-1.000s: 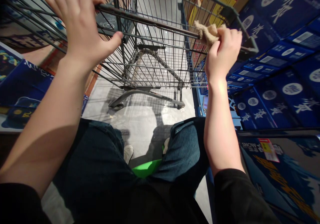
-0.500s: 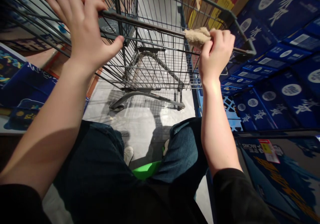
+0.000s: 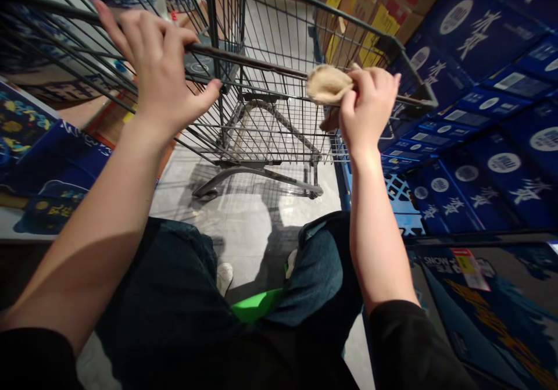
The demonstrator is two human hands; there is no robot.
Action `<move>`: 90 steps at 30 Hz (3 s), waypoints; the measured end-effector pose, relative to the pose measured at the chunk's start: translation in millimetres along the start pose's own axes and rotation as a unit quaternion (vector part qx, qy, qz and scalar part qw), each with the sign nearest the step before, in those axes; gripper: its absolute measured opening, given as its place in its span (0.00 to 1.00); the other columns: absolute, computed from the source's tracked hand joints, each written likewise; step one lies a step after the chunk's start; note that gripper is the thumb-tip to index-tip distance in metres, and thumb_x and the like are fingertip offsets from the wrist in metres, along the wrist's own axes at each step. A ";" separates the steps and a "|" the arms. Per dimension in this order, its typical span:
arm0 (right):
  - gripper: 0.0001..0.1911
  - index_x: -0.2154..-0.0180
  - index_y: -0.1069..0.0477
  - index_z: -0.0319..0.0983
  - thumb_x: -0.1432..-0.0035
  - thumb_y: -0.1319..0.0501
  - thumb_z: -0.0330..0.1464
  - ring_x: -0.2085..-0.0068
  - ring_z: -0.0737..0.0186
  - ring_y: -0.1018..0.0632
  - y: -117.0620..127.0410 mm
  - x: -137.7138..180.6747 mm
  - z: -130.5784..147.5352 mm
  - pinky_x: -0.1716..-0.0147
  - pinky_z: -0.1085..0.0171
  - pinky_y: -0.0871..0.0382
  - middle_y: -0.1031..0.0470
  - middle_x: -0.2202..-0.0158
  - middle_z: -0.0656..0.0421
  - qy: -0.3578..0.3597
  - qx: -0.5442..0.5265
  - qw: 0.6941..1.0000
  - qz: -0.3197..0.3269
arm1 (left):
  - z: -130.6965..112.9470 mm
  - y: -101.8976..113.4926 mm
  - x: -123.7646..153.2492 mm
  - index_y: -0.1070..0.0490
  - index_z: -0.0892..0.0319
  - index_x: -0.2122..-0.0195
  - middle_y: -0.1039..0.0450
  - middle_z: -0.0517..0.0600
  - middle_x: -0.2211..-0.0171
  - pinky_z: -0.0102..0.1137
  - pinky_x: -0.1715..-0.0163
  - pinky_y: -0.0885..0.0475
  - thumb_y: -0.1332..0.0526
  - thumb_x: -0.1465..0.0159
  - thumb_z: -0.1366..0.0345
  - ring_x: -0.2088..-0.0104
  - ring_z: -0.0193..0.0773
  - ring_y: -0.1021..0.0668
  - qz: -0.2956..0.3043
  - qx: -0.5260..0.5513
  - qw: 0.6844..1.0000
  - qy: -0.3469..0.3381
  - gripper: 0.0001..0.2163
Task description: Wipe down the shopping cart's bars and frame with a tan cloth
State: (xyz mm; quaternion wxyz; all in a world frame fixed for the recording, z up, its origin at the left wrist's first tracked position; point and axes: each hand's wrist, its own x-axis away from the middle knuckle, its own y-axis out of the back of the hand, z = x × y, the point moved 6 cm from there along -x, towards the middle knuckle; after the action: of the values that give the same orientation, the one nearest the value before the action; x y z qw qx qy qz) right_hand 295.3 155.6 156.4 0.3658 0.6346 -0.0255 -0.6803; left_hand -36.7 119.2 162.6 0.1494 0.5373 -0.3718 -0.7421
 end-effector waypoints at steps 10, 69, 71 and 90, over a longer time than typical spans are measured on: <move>0.19 0.51 0.29 0.46 0.42 0.48 0.29 0.43 0.41 0.32 -5.5 13.0 19.2 0.34 0.29 0.57 0.29 0.49 0.47 -0.008 -0.020 1.000 -0.003 | 8.1 -6.7 -0.4 0.38 0.54 0.43 0.42 0.46 0.45 0.32 0.35 0.88 0.44 0.31 0.49 0.42 0.39 0.51 -0.025 -0.052 0.989 0.138 0.20; 0.16 0.64 0.31 0.41 0.30 0.54 0.37 0.57 0.51 0.27 -7.5 11.4 70.0 0.54 0.53 0.39 0.25 0.62 0.51 0.007 0.055 0.996 0.070 | -10.5 -0.6 0.0 0.27 0.53 0.54 0.24 0.54 0.54 0.55 0.35 0.46 0.53 0.27 0.53 0.46 0.56 0.29 -0.120 0.056 0.979 0.152 0.17; 0.17 0.63 0.30 0.40 0.29 0.55 0.37 0.54 0.49 0.27 -9.5 9.9 88.6 0.55 0.54 0.39 0.25 0.56 0.47 0.025 0.069 0.994 0.076 | -30.0 -4.4 -4.6 0.27 0.54 0.52 0.24 0.55 0.53 0.54 0.35 0.45 0.52 0.27 0.55 0.45 0.56 0.28 -0.106 0.061 0.984 0.130 0.16; 0.22 0.70 0.28 0.38 0.30 0.55 0.36 0.70 0.60 0.29 -42.5 -12.1 156.0 0.68 0.60 0.53 0.23 0.70 0.53 0.072 0.064 0.981 0.170 | 24.9 16.9 10.9 0.26 0.52 0.53 0.24 0.55 0.52 0.58 0.34 0.47 0.50 0.28 0.58 0.43 0.57 0.27 -0.069 0.042 0.982 0.172 0.14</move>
State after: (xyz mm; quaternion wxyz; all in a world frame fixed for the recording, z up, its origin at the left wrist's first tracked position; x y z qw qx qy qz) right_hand 137.0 126.1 175.5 0.4356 0.6908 -0.1504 -0.5572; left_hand -66.5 110.7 170.8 0.1370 0.6873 -0.3336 -0.6306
